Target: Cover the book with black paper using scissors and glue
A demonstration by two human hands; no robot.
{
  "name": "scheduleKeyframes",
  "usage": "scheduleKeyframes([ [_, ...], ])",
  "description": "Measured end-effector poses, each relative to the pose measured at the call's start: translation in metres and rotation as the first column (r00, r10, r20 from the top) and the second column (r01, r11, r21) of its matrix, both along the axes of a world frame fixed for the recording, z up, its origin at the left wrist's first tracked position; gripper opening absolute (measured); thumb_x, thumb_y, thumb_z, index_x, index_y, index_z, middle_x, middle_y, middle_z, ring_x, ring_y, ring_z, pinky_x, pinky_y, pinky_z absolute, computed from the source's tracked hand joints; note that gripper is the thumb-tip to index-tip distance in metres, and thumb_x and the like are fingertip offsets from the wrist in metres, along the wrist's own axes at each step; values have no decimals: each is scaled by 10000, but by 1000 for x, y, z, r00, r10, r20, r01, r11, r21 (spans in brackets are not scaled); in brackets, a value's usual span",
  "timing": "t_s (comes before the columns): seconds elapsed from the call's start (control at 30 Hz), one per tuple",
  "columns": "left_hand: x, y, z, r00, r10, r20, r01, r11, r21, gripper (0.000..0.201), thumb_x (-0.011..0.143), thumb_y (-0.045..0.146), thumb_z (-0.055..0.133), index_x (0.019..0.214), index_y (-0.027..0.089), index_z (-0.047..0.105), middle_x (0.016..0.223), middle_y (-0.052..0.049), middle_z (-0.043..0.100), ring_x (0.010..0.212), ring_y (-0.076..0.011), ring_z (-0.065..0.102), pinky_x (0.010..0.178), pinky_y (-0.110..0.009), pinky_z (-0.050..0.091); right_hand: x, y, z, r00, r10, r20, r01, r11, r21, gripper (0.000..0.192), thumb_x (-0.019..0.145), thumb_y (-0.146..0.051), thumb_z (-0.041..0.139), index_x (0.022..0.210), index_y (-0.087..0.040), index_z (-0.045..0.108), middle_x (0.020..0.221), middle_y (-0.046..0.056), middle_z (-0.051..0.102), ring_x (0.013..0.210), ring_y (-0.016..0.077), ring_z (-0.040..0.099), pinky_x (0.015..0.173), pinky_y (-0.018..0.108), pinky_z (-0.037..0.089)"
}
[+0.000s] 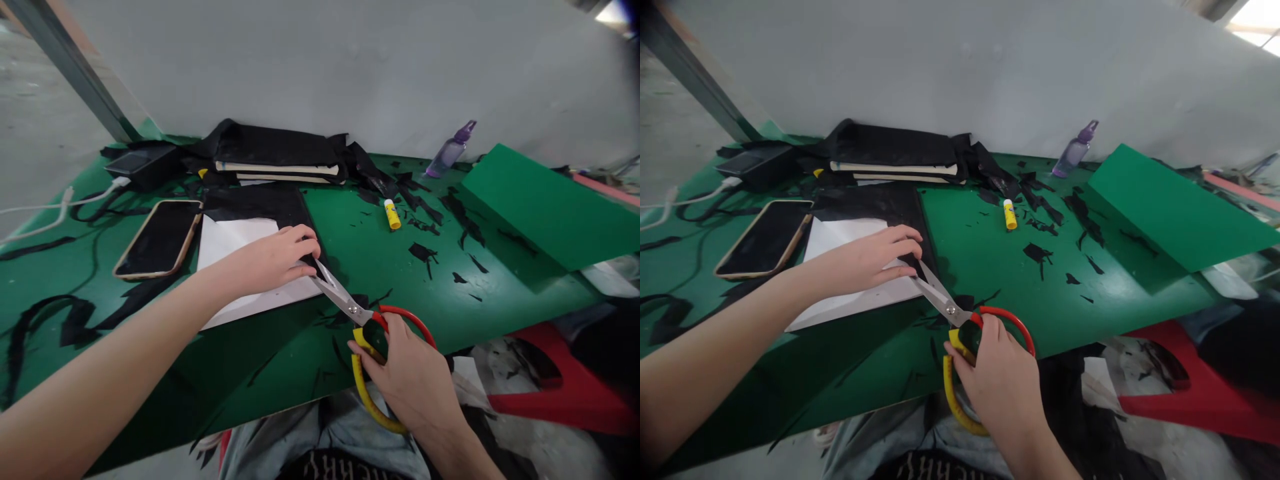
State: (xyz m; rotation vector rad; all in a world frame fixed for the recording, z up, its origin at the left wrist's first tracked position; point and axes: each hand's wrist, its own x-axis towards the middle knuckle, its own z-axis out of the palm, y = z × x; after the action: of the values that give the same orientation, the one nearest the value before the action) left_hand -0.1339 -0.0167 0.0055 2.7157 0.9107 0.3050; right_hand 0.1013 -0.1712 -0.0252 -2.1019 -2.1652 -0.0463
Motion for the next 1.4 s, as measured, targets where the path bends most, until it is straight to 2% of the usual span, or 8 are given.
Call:
scheduleKeyframes([
  [0.27,4,0,-3,1000,-13,-4,13,1000,-17,141,947,276,452,974,194,563,1233,-89,460,1013,-216,511,891,-393,438,-2,4,-2,1000,-5,-8,5,1000,11,489,845,-593,496,1068,-158,472,823,60,663,672,226,665,494,288,429],
  [0.53,7,-3,-12,999,-33,37,31,999,29,244,972,240,324,932,201,562,1242,-91,430,1082,-239,440,898,-413,435,-8,8,-2,1000,14,-24,-12,998,63,464,857,-573,489,1072,-163,472,839,68,666,685,217,664,496,280,419],
  [1.0,6,-4,-10,999,-38,33,36,998,54,276,984,253,303,932,199,568,1252,-88,414,1125,-239,409,935,-414,419,-19,22,0,1000,21,2,-21,993,118,495,834,-565,545,1069,-132,492,810,60,667,684,205,664,477,268,410],
  [1.2,5,-5,-5,999,-20,40,20,1000,12,250,974,244,331,917,196,569,1274,-93,409,1131,-248,417,919,-422,430,-19,24,-1,999,23,25,-27,987,159,486,838,-588,522,1031,-142,507,768,52,668,624,191,655,449,258,369],
  [1.4,4,-3,-5,996,-9,85,11,1000,-29,213,963,247,371,915,210,575,1281,-81,418,1145,-247,427,929,-426,426,-18,27,-1,999,17,36,-22,990,142,470,836,-576,534,1023,-146,507,746,42,665,603,186,651,437,257,343],
])
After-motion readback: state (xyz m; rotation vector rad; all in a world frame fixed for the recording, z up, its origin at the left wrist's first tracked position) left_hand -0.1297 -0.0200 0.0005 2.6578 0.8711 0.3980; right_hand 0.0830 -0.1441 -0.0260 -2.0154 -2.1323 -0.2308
